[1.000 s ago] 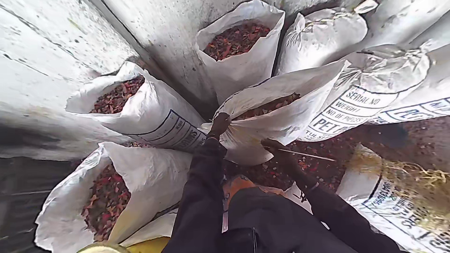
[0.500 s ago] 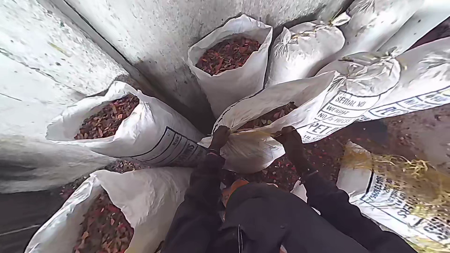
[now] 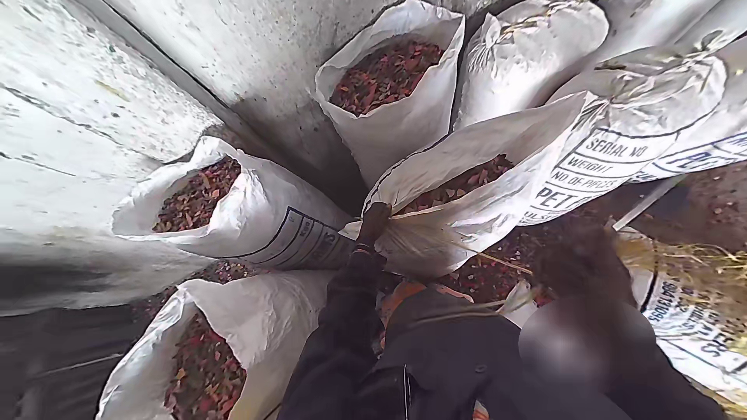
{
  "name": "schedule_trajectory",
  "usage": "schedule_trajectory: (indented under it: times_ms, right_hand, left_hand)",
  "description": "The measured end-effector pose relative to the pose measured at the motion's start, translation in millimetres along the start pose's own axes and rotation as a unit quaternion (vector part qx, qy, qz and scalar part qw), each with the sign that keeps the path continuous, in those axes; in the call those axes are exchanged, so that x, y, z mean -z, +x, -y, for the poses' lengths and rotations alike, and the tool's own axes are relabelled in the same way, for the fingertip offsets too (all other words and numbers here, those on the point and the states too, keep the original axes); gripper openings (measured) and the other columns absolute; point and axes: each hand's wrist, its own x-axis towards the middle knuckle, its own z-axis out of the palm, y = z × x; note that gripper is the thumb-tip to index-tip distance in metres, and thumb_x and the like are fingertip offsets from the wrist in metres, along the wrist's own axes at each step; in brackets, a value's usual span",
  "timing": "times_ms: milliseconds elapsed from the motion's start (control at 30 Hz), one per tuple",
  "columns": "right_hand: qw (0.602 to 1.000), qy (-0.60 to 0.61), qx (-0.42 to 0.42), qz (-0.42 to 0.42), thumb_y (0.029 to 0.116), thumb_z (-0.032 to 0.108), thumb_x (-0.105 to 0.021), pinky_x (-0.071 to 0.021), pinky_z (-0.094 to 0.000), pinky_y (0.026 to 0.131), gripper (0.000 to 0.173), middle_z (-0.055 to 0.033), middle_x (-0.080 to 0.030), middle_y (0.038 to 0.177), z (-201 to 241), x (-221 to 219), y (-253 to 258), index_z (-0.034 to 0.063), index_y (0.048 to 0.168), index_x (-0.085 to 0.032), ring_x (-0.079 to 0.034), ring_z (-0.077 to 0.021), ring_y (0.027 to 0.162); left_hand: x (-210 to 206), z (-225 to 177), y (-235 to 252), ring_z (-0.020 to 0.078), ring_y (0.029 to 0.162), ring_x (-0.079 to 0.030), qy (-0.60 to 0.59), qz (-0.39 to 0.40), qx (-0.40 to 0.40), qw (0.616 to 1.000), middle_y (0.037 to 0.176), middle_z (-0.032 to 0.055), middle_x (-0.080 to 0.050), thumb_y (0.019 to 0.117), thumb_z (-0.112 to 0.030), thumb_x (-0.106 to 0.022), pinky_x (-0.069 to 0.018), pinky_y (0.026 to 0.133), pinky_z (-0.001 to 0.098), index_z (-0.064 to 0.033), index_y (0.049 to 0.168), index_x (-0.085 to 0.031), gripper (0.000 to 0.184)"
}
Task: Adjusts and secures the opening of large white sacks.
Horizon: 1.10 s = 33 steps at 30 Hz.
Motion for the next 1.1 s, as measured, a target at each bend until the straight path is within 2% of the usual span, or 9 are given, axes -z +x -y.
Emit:
schedule_trajectory:
  times_ms: [100,200,300,367,500,600,867,1000,1100]
  right_hand:
    - [0.994,0.006,-0.112,-0.007,0.0954,0.06,-0.058,-0.0399,-0.0126,0.044,0.031,0.0187,-0.05,0.055,-46,44,-51,0.0329,0.081,-0.065,-0.045,0.0063,0.045]
    - [0.977,0.043,-0.176,-0.11,0.1107,0.035,-0.023,-0.0374,-0.0137,0.043,0.044,0.0158,-0.046,0.052,-86,52,-69,0.0243,0.085,-0.057,-0.041,0.0043,0.042]
    - [0.977,0.075,-0.164,-0.113,0.1106,0.038,-0.026,-0.039,-0.015,0.044,0.046,0.0161,-0.048,0.051,-86,61,-70,0.0276,0.081,-0.059,-0.043,0.0033,0.042]
    - [0.985,0.016,-0.163,-0.063,0.1051,0.047,-0.047,-0.0392,-0.0147,0.046,0.032,0.0186,-0.048,0.053,-76,60,-69,0.0315,0.083,-0.063,-0.043,0.0042,0.044]
    - [0.954,-0.209,-0.215,0.017,0.1051,0.035,-0.034,-0.0396,-0.0144,0.049,0.032,0.0176,-0.05,0.063,-87,56,-61,0.016,0.105,-0.059,-0.042,0.0048,0.049]
    - [0.884,-0.398,-0.238,0.061,0.1084,0.033,-0.027,-0.0435,-0.027,0.06,0.051,0.0008,-0.052,0.079,-114,55,-47,-0.0013,0.134,-0.054,-0.046,-0.0061,0.062]
    - [0.836,-0.482,-0.253,0.063,0.1101,0.017,-0.035,-0.0488,-0.036,0.076,0.039,-0.0163,-0.064,0.099,-152,1,3,-0.007,0.131,-0.057,-0.057,-0.0173,0.08]
    - [0.813,-0.509,-0.276,0.057,0.1096,0.015,-0.033,-0.0483,-0.0378,0.076,0.037,-0.016,-0.062,0.095,-162,-22,34,-0.008,0.125,-0.058,-0.057,-0.0192,0.079]
    - [0.813,-0.477,-0.333,0.016,0.1106,0.017,-0.032,-0.0438,-0.03,0.06,0.035,-0.0048,-0.051,0.081,-164,-31,30,-0.0042,0.125,-0.056,-0.047,-0.0106,0.061]
  left_hand:
    - [-1,-6,-8,0.0421,0.124,-0.057,0.01,0.012,0.011,1.0,0.131,0.032,-0.059,0.1088,-0.021,-0.049,-0.0415,0.109,0.0552,0.0138,0.12,-0.063,0.039]
    - [-3,-6,-11,0.0432,0.124,-0.057,0.048,0.029,-0.014,0.998,0.133,0.0323,-0.058,0.0971,-0.017,-0.071,-0.0433,0.108,0.0549,0.0134,0.123,-0.062,0.041]
    - [-10,7,-3,0.0436,0.129,-0.054,0.104,0.035,-0.026,0.994,0.135,0.0325,-0.056,0.083,-0.012,-0.083,-0.041,0.111,0.055,0.0129,0.125,-0.061,0.053]
    - [-17,5,-5,0.0457,0.132,-0.05,0.131,0.021,-0.032,0.991,0.137,0.0337,-0.054,0.0842,-0.011,-0.081,-0.0377,0.113,0.0562,0.0138,0.126,-0.06,0.052]
    - [-39,-3,-11,0.0472,0.129,-0.054,0.159,-0.108,-0.019,0.981,0.132,0.0337,-0.058,0.0945,-0.004,-0.065,-0.0404,0.112,0.0547,0.0132,0.117,-0.066,0.028]
    - [-52,-5,-10,0.0476,0.123,-0.056,0.125,-0.18,-0.002,0.976,0.127,0.033,-0.059,0.0936,-0.001,-0.064,-0.044,0.106,0.056,0.011,0.107,-0.07,0.02]
    - [-54,3,-18,0.0494,0.116,-0.059,0.118,-0.162,-0.039,0.979,0.116,0.028,-0.067,0.0974,-0.006,-0.063,-0.0459,0.096,0.0639,0.0054,0.11,-0.07,0.019]
    - [-53,8,-12,0.0502,0.109,-0.062,0.075,-0.166,-0.05,0.982,0.109,0.0285,-0.069,0.0932,-0.003,-0.067,-0.0451,0.093,0.0655,0.0056,0.106,-0.073,0.016]
    - [-52,11,-12,0.0492,0.108,-0.063,0.047,-0.165,-0.067,0.983,0.106,0.0274,-0.07,0.0917,-0.001,-0.066,-0.0446,0.093,0.0649,0.0056,0.104,-0.074,0.016]
